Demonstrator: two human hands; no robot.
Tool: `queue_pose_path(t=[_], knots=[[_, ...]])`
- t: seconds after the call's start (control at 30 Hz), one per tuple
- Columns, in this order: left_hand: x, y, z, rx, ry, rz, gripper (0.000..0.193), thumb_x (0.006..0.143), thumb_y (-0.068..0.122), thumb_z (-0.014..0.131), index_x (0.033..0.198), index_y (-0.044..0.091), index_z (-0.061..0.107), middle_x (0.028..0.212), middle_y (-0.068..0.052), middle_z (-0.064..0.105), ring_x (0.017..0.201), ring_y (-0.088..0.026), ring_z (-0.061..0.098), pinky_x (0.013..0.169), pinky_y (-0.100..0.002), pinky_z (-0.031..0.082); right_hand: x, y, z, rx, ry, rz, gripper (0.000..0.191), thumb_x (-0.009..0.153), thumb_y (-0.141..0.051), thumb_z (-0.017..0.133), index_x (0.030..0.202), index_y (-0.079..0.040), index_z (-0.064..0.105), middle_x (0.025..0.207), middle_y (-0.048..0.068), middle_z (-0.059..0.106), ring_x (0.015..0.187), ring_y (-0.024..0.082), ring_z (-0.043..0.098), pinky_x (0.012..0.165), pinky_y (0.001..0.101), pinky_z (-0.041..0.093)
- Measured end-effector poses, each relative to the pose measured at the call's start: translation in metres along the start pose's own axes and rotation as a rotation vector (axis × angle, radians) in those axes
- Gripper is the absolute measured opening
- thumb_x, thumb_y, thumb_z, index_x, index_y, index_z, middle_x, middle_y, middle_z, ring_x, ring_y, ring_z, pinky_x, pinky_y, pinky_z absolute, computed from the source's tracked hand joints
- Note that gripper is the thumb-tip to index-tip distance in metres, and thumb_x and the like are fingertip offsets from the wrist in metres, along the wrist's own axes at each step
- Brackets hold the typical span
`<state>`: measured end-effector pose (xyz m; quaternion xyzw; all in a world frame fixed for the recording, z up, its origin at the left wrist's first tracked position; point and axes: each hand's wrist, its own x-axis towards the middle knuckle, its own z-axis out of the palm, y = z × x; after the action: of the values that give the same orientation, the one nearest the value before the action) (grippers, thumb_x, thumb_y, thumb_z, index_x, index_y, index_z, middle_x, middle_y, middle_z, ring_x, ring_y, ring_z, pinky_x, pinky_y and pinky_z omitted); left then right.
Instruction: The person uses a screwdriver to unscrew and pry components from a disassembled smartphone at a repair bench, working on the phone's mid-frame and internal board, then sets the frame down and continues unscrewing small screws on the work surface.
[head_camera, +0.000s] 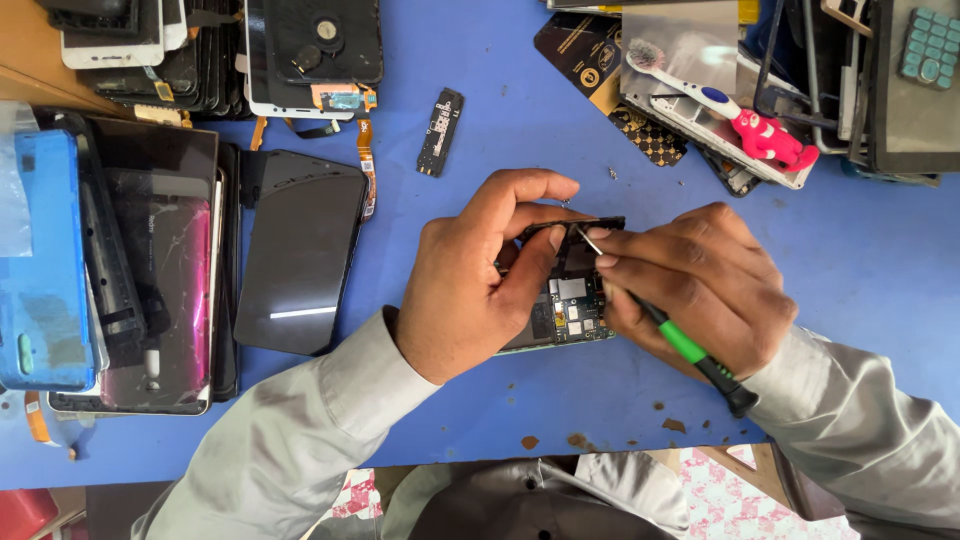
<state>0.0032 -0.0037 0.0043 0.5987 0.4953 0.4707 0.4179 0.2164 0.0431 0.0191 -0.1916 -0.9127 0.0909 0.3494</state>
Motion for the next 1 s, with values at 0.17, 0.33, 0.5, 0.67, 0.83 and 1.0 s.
queue_pose_path(t=[0.17, 0.33, 0.5, 0.67, 0.83, 1.0], knots=[[-0.0010, -0.0008, 0.0014, 0.025, 0.013, 0.029, 0.033, 0.101, -0.004, 0.064, 0.131, 0.005, 0.053, 0.110, -0.011, 0.080, 0.090, -0.017, 0.082, 0.069, -0.024, 0.062, -0.0040, 0.0019, 0.0025, 0.025, 0.002, -0.015, 0.030, 0.079, 0.011, 0.081, 0.105, 0.001, 0.069, 0.109, 0.015, 0.073, 0.084, 0.024, 0.072, 0.073, 0.0356, 0.054], [-0.0016, -0.0028, 0.0023, 0.028, 0.017, 0.047, 0.031, 0.101, -0.003, 0.063, 0.130, 0.004, 0.053, 0.110, -0.011, 0.080, 0.092, -0.018, 0.082, 0.072, -0.025, 0.063, -0.0042, 0.0020, 0.0058, 0.010, 0.033, -0.031, 0.029, 0.081, 0.012, 0.081, 0.105, 0.000, 0.069, 0.109, 0.015, 0.074, 0.084, 0.023, 0.072, 0.072, 0.0350, 0.054], [-0.0018, -0.0028, 0.0017, 0.030, 0.020, 0.068, 0.031, 0.102, -0.004, 0.063, 0.131, 0.004, 0.053, 0.110, -0.011, 0.079, 0.097, -0.019, 0.081, 0.075, -0.026, 0.064, -0.0029, 0.0013, 0.0046, 0.008, 0.025, -0.025, 0.027, 0.081, 0.011, 0.081, 0.103, 0.000, 0.069, 0.109, 0.014, 0.073, 0.084, 0.024, 0.072, 0.072, 0.0349, 0.054], [-0.0018, -0.0022, 0.0018, 0.003, 0.010, 0.030, 0.031, 0.101, -0.003, 0.064, 0.130, 0.004, 0.054, 0.109, -0.011, 0.080, 0.092, -0.017, 0.082, 0.073, -0.025, 0.063, -0.0025, 0.0003, 0.0026, 0.013, 0.024, -0.025, 0.029, 0.080, 0.011, 0.083, 0.104, 0.001, 0.070, 0.109, 0.015, 0.073, 0.086, 0.024, 0.072, 0.072, 0.0350, 0.054], [-0.0011, -0.0016, 0.0018, -0.007, 0.018, 0.029, 0.031, 0.100, -0.004, 0.064, 0.129, 0.004, 0.055, 0.107, -0.011, 0.080, 0.092, -0.017, 0.082, 0.073, -0.025, 0.063, -0.0030, 0.0015, 0.0040, 0.014, 0.037, -0.022, 0.031, 0.079, 0.010, 0.084, 0.105, 0.001, 0.070, 0.110, 0.015, 0.073, 0.085, 0.023, 0.072, 0.072, 0.0344, 0.053], [0.0000, -0.0010, 0.0024, -0.028, 0.019, 0.014, 0.030, 0.101, -0.004, 0.064, 0.129, 0.004, 0.055, 0.106, -0.011, 0.080, 0.092, -0.017, 0.082, 0.073, -0.025, 0.063, -0.0054, 0.0036, 0.0032, 0.026, 0.016, -0.029, 0.032, 0.078, 0.009, 0.085, 0.105, 0.002, 0.070, 0.109, 0.015, 0.073, 0.085, 0.023, 0.071, 0.072, 0.0347, 0.052]])
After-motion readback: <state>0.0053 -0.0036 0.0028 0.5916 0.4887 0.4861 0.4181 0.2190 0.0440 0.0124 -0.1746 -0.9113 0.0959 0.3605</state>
